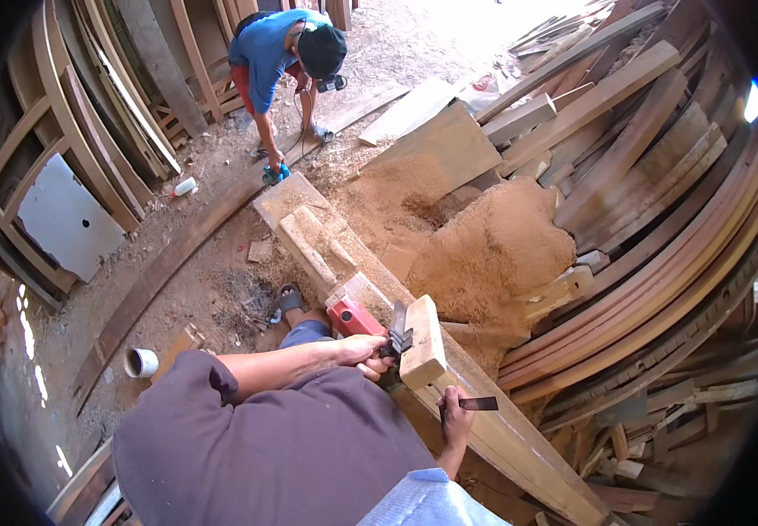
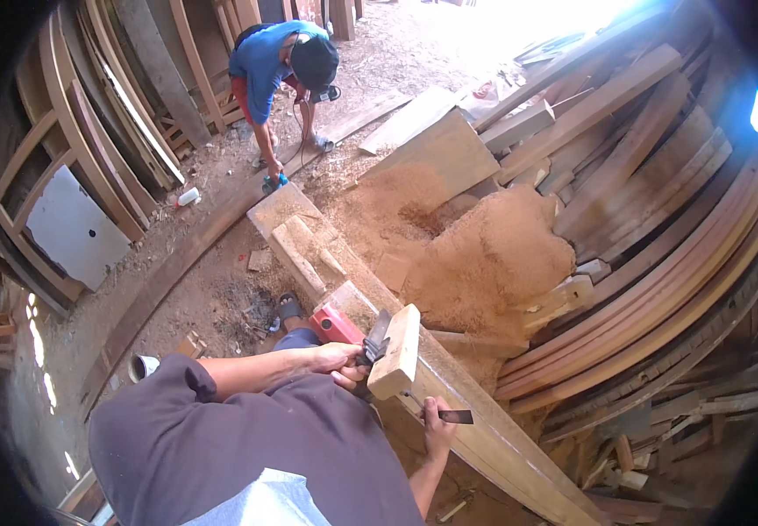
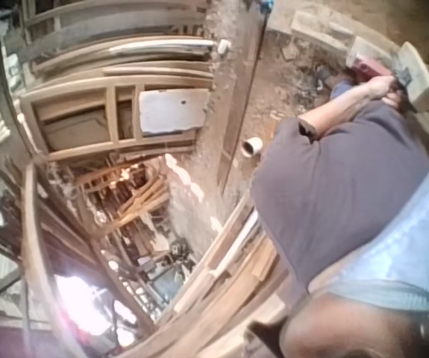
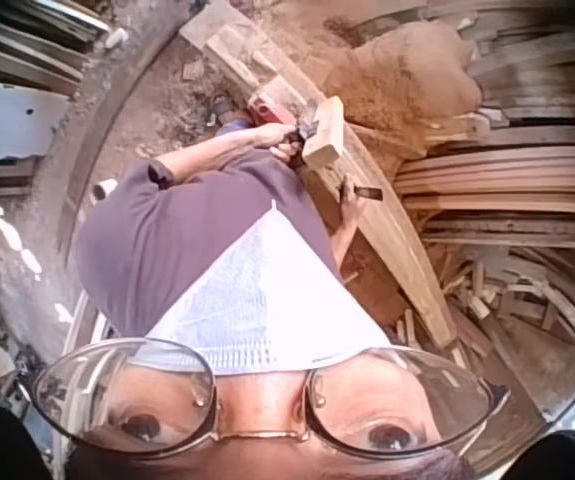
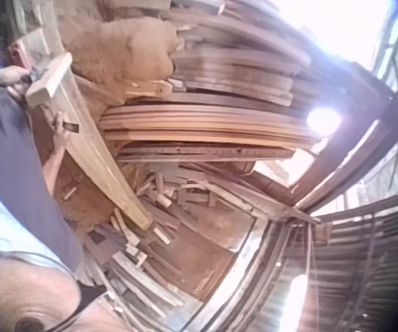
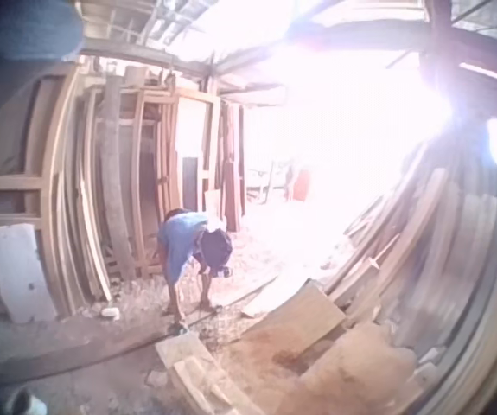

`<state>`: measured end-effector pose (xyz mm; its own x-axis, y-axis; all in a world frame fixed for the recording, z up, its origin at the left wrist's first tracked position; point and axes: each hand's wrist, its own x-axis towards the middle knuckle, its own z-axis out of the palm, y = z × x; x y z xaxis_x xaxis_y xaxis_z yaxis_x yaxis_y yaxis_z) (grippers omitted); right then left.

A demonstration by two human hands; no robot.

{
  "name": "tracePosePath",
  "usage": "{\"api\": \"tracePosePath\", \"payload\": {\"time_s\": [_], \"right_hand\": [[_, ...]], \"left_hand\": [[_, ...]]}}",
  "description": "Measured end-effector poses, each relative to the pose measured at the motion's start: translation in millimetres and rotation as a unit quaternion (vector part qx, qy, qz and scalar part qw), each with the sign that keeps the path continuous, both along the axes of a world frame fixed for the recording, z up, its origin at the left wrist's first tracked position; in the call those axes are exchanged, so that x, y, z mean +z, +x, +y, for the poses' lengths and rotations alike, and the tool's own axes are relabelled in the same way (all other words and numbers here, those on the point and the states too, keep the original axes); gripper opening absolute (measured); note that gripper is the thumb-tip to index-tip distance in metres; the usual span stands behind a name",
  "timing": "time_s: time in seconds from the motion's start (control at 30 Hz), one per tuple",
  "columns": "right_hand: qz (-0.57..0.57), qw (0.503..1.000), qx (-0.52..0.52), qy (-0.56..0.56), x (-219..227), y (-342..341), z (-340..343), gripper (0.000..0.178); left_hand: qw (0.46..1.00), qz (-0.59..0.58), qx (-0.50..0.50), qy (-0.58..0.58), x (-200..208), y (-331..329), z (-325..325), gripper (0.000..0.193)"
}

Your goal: The person measures and sets up a wooden guide on a circular saw using a metal ruler, then cuts along a wooden plank with the circular saw.

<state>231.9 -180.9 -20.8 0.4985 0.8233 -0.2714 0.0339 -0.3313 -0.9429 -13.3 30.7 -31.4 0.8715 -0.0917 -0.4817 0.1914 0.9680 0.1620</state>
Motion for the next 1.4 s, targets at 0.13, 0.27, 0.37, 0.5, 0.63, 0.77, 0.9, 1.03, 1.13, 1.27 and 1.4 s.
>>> {"api": "tracePosePath", "payload": {"time_s": [0.13, 0.27, 0.37, 0.5, 0.63, 0.77, 0.9, 1.03, 1.13, 1.27, 1.4], "right_hand": [[0.018, 1.0, -0.015, 0.017, -2.1, 0.4, -2.6, 0.035], [0.036, 0.998, -0.04, 0.021, 1.7, -3.0, -1.5, 0.031], [0.039, 0.998, -0.042, 0.03, 1.2, 0.3, 4.6, 0.032], [0.039, 0.998, -0.037, 0.043, -3.6, 1.7, 3.4, 0.032], [0.06, 0.997, -0.041, 0.03, 3.6, -1.7, 5.6, 0.037], [0.055, 0.997, -0.045, 0.027, -1.5, 0.4, 1.8, 0.035], [0.044, 0.998, -0.041, 0.035, 3.8, -3.1, 3.3, 0.033], [0.052, 0.997, -0.044, 0.04, 5.3, -5.5, 2.9, 0.032], [0.052, 0.995, -0.058, 0.054, 0.6, -4.9, 1.6, 0.026], [0.062, 0.994, -0.081, 0.027, 4.4, -7.3, 2.4, 0.032], [0.075, 0.993, -0.08, 0.041, -3.8, -3.0, -2.3, 0.026]], "left_hand": [[0.957, 0.133, -0.085, 0.244, 37.8, 0.8, 7.8, 0.035], [0.939, 0.024, 0.003, 0.343, 26.9, -23.6, 16.5, 0.025], [0.801, 0.064, -0.035, 0.595, 48.5, -21.6, 14.3, 0.052], [0.796, 0.131, -0.01, 0.591, 70.4, -18.0, 15.6, 0.045], [0.823, 0.111, -0.006, 0.557, 67.8, -20.2, 17.6, 0.042], [0.845, 0.056, -0.018, 0.531, 50.7, -22.6, 21.7, 0.032], [0.946, -0.033, -0.024, 0.322, 27.2, -29.6, 27.1, 0.027], [0.957, -0.006, 0.003, 0.289, 43.3, -29.5, 21.1, 0.026], [0.884, 0.011, -0.019, 0.467, 53.6, -29.9, 16.3, 0.028], [0.718, 0.059, -0.08, 0.689, 62.0, -27.4, 17.4, 0.036], [0.844, -0.007, -0.053, 0.534, 47.7, -30.1, 19.6, 0.035]]}}
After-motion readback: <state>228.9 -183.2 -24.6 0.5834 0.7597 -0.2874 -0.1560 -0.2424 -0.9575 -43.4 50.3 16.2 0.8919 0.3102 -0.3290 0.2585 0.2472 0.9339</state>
